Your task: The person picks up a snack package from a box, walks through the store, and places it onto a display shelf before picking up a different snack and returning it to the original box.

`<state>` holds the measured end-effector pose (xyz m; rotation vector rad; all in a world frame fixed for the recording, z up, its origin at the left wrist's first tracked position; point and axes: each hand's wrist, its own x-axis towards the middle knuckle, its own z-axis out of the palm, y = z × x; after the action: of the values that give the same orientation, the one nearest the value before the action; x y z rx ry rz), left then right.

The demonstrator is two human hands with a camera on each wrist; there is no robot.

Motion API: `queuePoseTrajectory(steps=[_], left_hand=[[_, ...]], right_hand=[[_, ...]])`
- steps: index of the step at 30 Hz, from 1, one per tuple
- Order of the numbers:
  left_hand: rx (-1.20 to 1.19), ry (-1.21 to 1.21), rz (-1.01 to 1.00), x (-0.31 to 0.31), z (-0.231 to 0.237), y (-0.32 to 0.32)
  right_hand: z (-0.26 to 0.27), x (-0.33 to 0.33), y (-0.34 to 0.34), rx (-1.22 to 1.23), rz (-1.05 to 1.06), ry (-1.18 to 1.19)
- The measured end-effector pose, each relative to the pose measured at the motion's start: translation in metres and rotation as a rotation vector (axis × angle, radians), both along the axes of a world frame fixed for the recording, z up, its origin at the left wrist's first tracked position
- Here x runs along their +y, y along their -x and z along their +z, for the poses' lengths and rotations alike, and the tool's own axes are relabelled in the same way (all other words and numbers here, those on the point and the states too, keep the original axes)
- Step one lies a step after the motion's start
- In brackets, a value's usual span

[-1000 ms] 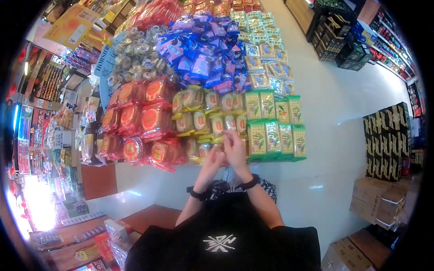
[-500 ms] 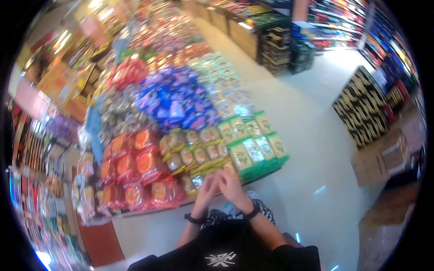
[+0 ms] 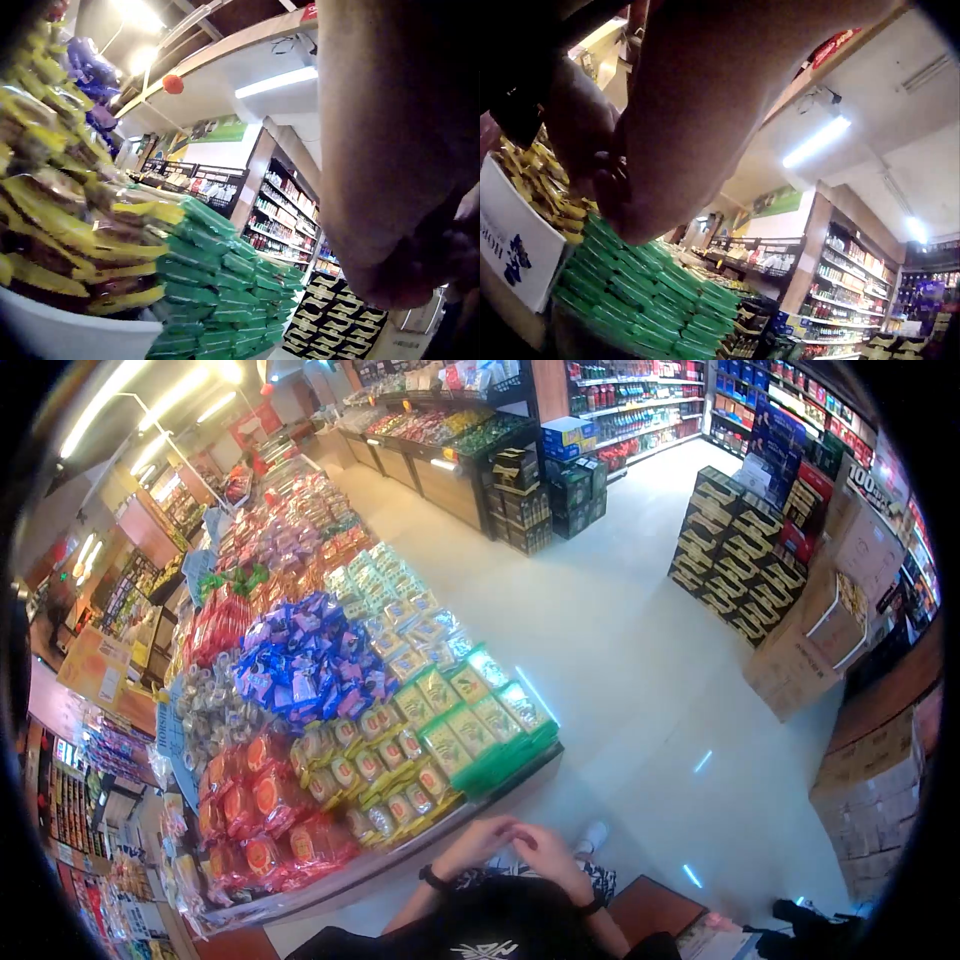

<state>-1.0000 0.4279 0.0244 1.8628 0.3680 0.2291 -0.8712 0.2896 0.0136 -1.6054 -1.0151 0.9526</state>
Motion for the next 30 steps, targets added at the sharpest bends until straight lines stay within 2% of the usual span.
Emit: queuePoseTrajectory(steps=[4, 8, 14, 16, 17, 20, 21, 24, 25, 27, 30], left_hand=[[0.009, -0.082, -0.047, -0.012, -0.003, -0.042], [0.008, -0.168, -0.091, -0.026, -0.013, -0.088], [0.104, -0.145, -0.174, -0.058, -0.016, -0.175], [-0.018, -0.135, -0.157, -0.074, -0.004, -0.214], [-0.072, -0.126, -0.136, -0.08, 0.0, -0.226], [-0.188, -0.196, -0.148, -0.097, -0.008, -0.273], [-0.231, -0.212, -0.151, -0.106, -0.011, -0.288], [-0.211, -0.219, -0.201, -0.124, -0.014, -0.323], [-0.136, -0.202, -0.211, -0.13, -0.008, -0.33], [-0.136, -0.234, -0.222, -0.135, -0.013, -0.342], [-0.21, -0.239, -0.233, -0.14, -0.022, -0.356]], right_hand=[[0.012, -0.015, -0.044, 0.0, -0.01, -0.021], [0.009, -0.036, -0.094, -0.004, 0.044, 0.056], [0.002, -0.081, -0.167, 0.027, -0.034, 0.039], [0.029, -0.095, -0.196, 0.076, -0.086, 0.085], [0.021, -0.103, -0.212, 0.022, -0.059, 0.106], [0.025, -0.127, -0.243, 0.022, -0.186, -0.05], [0.028, -0.134, -0.251, 0.087, -0.22, -0.056], [0.03, -0.156, -0.272, 0.07, -0.315, 0.061], [0.029, -0.163, -0.276, 0.087, -0.336, 0.025], [0.021, -0.17, -0.285, 0.121, -0.375, -0.063], [0.013, -0.181, -0.296, 0.137, -0.397, 0.014]])
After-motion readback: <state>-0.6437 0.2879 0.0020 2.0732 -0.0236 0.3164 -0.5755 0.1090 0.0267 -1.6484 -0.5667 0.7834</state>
